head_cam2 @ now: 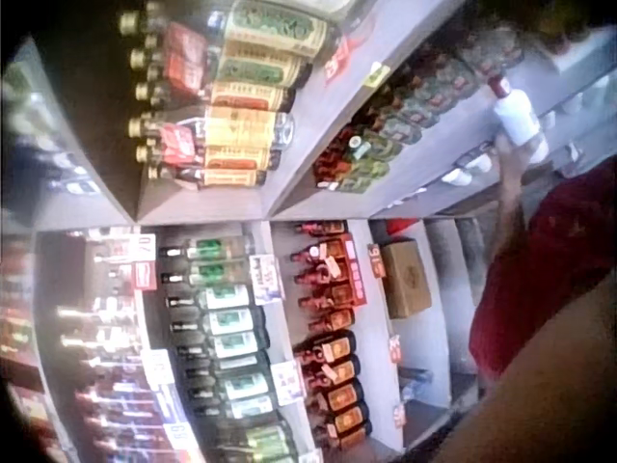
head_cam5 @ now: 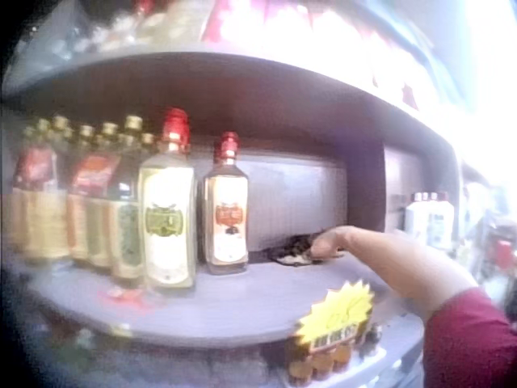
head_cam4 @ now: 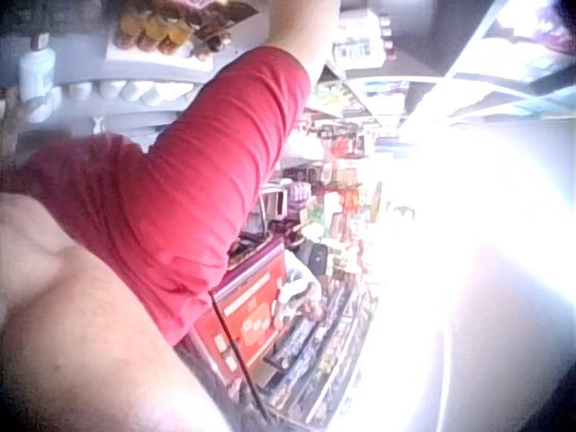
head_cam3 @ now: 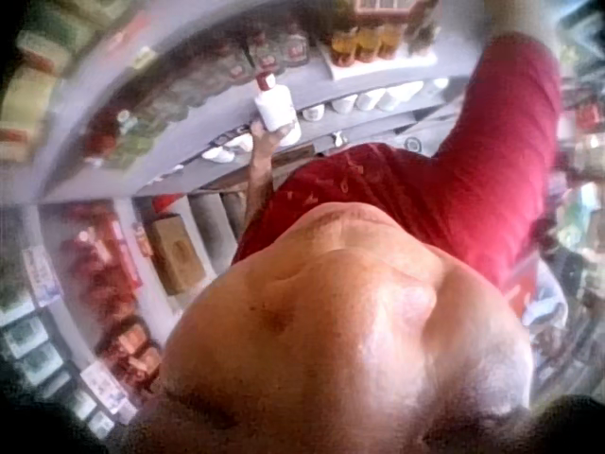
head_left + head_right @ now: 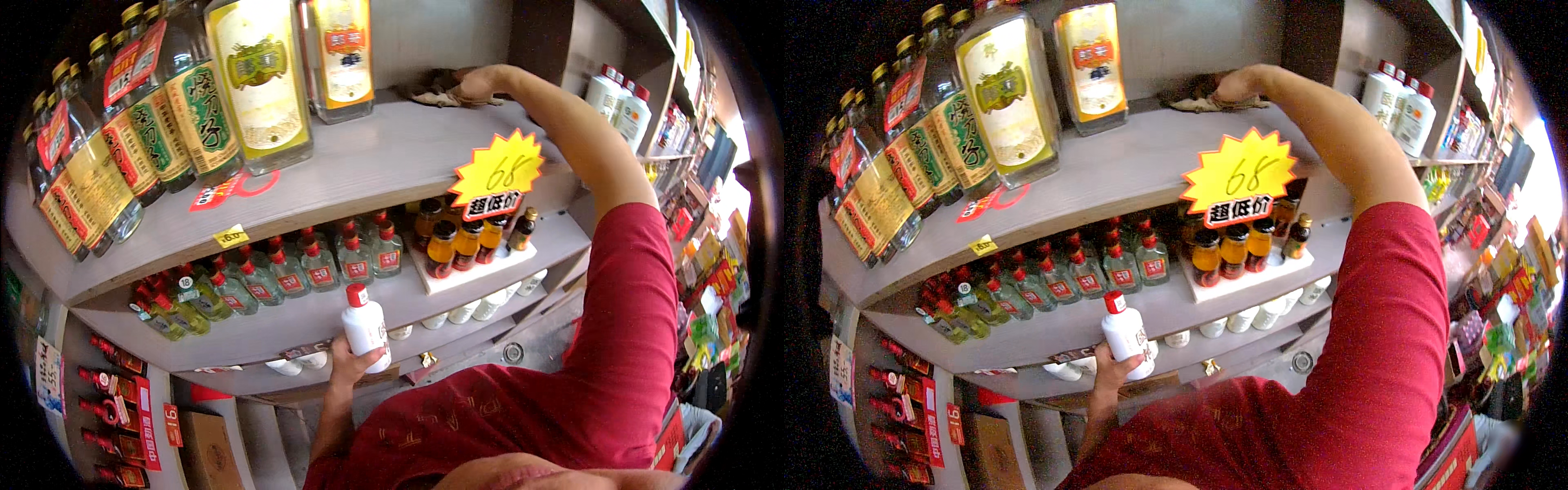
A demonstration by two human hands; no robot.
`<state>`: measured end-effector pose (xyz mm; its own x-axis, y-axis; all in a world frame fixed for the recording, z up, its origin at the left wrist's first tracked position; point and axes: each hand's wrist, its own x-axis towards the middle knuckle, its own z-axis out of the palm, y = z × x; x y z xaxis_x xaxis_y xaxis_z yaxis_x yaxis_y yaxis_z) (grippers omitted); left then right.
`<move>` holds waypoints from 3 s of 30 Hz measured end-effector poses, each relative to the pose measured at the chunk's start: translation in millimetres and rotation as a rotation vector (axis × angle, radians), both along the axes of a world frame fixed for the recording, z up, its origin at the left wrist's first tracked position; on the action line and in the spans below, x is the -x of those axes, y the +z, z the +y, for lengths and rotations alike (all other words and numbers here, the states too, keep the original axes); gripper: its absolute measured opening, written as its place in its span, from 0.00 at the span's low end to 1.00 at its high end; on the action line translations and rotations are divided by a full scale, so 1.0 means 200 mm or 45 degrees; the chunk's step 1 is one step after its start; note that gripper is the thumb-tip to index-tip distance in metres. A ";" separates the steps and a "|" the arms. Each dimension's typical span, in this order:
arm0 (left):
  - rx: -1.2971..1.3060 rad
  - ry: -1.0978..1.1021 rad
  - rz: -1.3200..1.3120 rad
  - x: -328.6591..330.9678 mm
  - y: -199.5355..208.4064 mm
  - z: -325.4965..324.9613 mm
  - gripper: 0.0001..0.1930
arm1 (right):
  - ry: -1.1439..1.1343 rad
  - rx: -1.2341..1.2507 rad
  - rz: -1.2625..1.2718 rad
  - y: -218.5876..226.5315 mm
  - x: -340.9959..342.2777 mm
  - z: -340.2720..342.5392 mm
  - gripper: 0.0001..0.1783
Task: The person wipes a store shelf with a gray cloth, then picks up and wipes several white and clear bottles before placing them back on the shelf. The person continues wiping the shelf surface and rearranging bottles.
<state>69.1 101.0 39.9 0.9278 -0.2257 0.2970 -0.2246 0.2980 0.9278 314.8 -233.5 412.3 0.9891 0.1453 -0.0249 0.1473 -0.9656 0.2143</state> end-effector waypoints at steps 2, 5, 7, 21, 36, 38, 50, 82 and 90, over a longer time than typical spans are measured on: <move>0.019 0.032 0.017 0.01 0.00 0.00 0.23 | 0.247 -0.393 0.026 0.05 0.21 0.25 0.30; 0.014 0.008 0.063 0.01 0.02 0.00 0.24 | 0.409 -0.314 -0.111 0.04 0.18 0.33 0.28; -0.004 -0.010 0.093 0.01 0.01 0.00 0.25 | 0.343 -0.315 -0.017 0.04 0.16 0.35 0.27; -0.050 0.067 0.081 0.01 0.00 -0.01 0.25 | 0.939 0.365 -1.072 0.19 -0.14 0.37 0.15; 0.000 0.026 0.080 -0.01 -0.01 0.00 0.22 | 0.185 0.283 -0.222 0.00 -0.16 -0.02 0.23; 0.013 0.016 0.113 0.01 -0.02 0.00 0.22 | 0.201 0.085 -0.157 0.01 0.02 0.15 0.23; 0.025 0.079 0.004 0.03 0.03 -0.02 0.21 | 0.834 -0.092 0.290 0.10 0.68 0.75 0.22; 0.449 0.722 0.400 0.65 -0.08 0.26 0.31 | 1.623 -0.454 -0.387 -0.77 1.35 0.23 0.27; 0.367 0.325 0.126 0.68 0.12 0.09 0.34 | 0.959 -0.673 0.266 -1.29 1.38 -0.15 0.33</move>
<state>-66.6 119.9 63.3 0.9706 0.0951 0.2212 -0.2389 0.4954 0.8352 39.2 -263.2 153.7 0.6132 0.7876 0.0607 0.7581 -0.5651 -0.3255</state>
